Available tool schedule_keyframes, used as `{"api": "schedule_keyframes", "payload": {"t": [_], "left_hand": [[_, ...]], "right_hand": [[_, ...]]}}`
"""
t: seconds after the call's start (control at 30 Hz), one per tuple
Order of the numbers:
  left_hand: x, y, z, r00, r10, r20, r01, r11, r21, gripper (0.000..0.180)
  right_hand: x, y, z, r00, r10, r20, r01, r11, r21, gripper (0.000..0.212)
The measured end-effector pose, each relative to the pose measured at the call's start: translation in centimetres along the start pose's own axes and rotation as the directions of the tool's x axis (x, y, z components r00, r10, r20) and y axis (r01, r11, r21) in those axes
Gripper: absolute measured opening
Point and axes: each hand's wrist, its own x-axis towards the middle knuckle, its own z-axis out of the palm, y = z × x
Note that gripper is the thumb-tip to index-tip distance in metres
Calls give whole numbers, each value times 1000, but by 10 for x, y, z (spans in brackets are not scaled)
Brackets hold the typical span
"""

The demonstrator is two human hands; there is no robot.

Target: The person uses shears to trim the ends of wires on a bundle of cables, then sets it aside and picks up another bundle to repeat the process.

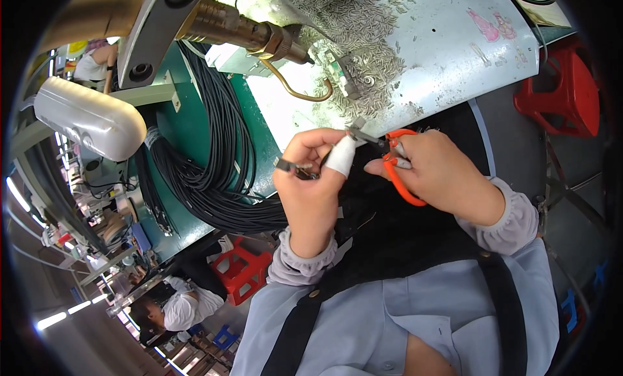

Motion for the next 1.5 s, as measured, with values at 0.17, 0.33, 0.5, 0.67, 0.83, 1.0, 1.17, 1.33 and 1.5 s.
{"api": "schedule_keyframes", "payload": {"t": [0.17, 0.33, 0.5, 0.67, 0.83, 1.0, 1.17, 1.33, 1.5], "left_hand": [[37, -3, -3, 970, -235, 63, 243, 939, -244, 9], [59, -3, -4, 952, -282, 121, 305, 908, -286, 8], [68, 0, -10, 927, -323, 189, 365, 894, -260, 9], [72, 5, -13, 914, -381, 138, 401, 899, -176, 10], [70, 6, -13, 923, -365, 120, 380, 912, -152, 13], [70, 9, -10, 930, -356, 92, 365, 922, -129, 11], [69, 8, -11, 929, -346, 129, 364, 917, -161, 9], [51, 12, -15, 917, -335, 219, 384, 891, -242, 11], [28, 3, -8, 934, -306, 185, 349, 894, -281, 19]], "right_hand": [[9, 2, -6, 980, 198, 26, -189, 878, 439, 25], [45, -6, -2, 943, 244, -227, -59, 793, 606, 21], [73, 7, 1, 977, 62, -205, 16, 933, 359, 20], [77, 7, 3, 979, 57, -193, 27, 914, 405, 19], [76, 6, 1, 983, 78, -165, 4, 895, 445, 17], [76, 3, 2, 978, 65, -197, 35, 885, 465, 17], [73, 4, 1, 981, 139, -136, -61, 886, 459, 17], [58, 12, 4, 980, 23, -198, 83, 854, 513, 16], [31, 3, -7, 953, 91, -289, 130, 740, 660, 12]]}}
